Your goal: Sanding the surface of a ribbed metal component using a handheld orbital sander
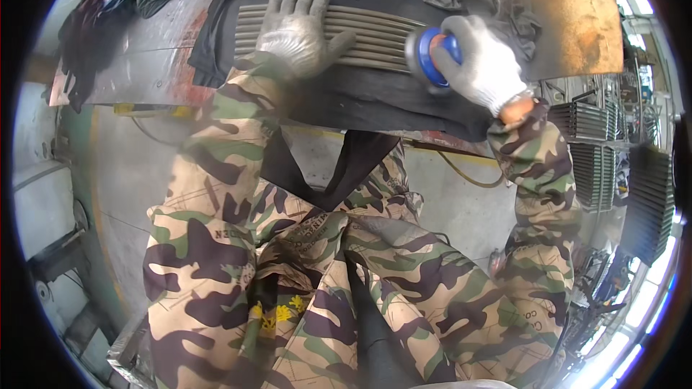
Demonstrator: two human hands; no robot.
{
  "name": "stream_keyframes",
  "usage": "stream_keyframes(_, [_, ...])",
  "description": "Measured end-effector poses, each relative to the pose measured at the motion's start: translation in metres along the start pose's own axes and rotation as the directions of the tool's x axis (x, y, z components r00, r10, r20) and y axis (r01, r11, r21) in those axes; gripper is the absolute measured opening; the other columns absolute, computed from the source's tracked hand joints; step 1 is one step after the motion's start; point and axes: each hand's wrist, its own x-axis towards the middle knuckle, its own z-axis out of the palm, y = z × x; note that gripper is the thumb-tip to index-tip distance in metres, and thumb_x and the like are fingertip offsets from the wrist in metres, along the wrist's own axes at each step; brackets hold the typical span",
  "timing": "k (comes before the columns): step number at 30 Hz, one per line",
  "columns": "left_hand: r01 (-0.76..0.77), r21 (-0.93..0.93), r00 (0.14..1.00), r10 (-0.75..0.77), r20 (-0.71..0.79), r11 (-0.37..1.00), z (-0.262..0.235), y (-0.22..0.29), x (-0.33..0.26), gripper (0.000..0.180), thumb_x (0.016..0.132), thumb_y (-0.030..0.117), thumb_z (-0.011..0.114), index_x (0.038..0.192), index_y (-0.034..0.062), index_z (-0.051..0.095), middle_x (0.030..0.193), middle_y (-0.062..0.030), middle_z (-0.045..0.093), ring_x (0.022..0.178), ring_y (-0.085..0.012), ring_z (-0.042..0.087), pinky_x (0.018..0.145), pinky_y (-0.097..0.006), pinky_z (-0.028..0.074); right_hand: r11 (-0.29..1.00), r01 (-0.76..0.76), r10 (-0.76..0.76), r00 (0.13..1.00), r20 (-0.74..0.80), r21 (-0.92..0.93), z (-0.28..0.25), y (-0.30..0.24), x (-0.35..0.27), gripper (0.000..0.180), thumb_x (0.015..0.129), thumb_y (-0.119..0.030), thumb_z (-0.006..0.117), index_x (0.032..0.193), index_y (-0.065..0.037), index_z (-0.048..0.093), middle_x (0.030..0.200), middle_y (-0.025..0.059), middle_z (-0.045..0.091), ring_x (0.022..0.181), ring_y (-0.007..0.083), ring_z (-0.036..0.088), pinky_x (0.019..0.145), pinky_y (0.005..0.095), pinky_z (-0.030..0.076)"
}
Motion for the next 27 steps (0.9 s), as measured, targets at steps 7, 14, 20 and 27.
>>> stream_keyframes(7, [-0.053, -0.121, 0.989, 0.036, -0.143, 0.991, -0.010, 0.007, 0.012, 0.078, 0.096, 0.063, 0.069, 0.138, -0.0026, 0.062, 0.144, -0.0251, 0.060, 0.146, -0.0461, 0.048, 0.125, -0.056, 0.032, 0.998, 0.041, -0.041, 0.999, 0.011, -0.044, 0.006, 0.012, 0.032, 0.036, 0.099, -0.037, 0.068, 0.124, -0.012, 0.067, 0.114, 0.0216, 0.069, 0.104, 0.0438, 0.073, 0.089, 0.0522, 0.060])
stream_keyframes(14, [-0.096, 0.005, 0.972, 0.095, -0.216, 0.995, -0.007, 0.010, 0.007, 0.082, 0.097, 0.064, 0.068, 0.144, -0.0035, 0.059, 0.145, -0.0233, 0.061, 0.143, -0.0425, 0.051, 0.124, -0.055, 0.034, 0.997, 0.066, -0.064, 0.997, 0.031, -0.046, 0.005, 0.014, 0.025, 0.038, 0.100, -0.037, 0.066, 0.127, -0.010, 0.066, 0.114, 0.0238, 0.068, 0.106, 0.0465, 0.071, 0.092, 0.0532, 0.059])
stream_keyframes(20, [-0.062, 0.037, 0.984, 0.067, -0.166, 0.997, -0.002, 0.007, 0.003, 0.086, 0.098, 0.066, 0.066, 0.148, -0.0032, 0.057, 0.151, -0.0243, 0.058, 0.148, -0.0426, 0.048, 0.127, -0.056, 0.032, 0.993, 0.116, -0.115, 0.992, 0.054, -0.017, 0.014, 0.016, 0.022, 0.040, 0.097, -0.038, 0.069, 0.127, -0.011, 0.066, 0.123, 0.0220, 0.066, 0.111, 0.0456, 0.069, 0.095, 0.0528, 0.058])
stream_keyframes(27, [-0.059, 0.084, 0.986, 0.071, -0.150, 0.995, -0.003, 0.002, 0.000, 0.089, 0.099, 0.070, 0.062, 0.151, -0.0024, 0.055, 0.156, -0.0253, 0.055, 0.152, -0.0435, 0.044, 0.129, -0.057, 0.028, 0.999, 0.021, -0.017, 0.986, 0.165, -0.025, 0.007, 0.015, 0.052, 0.045, 0.092, -0.037, 0.074, 0.126, -0.009, 0.064, 0.121, 0.0244, 0.067, 0.110, 0.0470, 0.070, 0.094, 0.0511, 0.058])
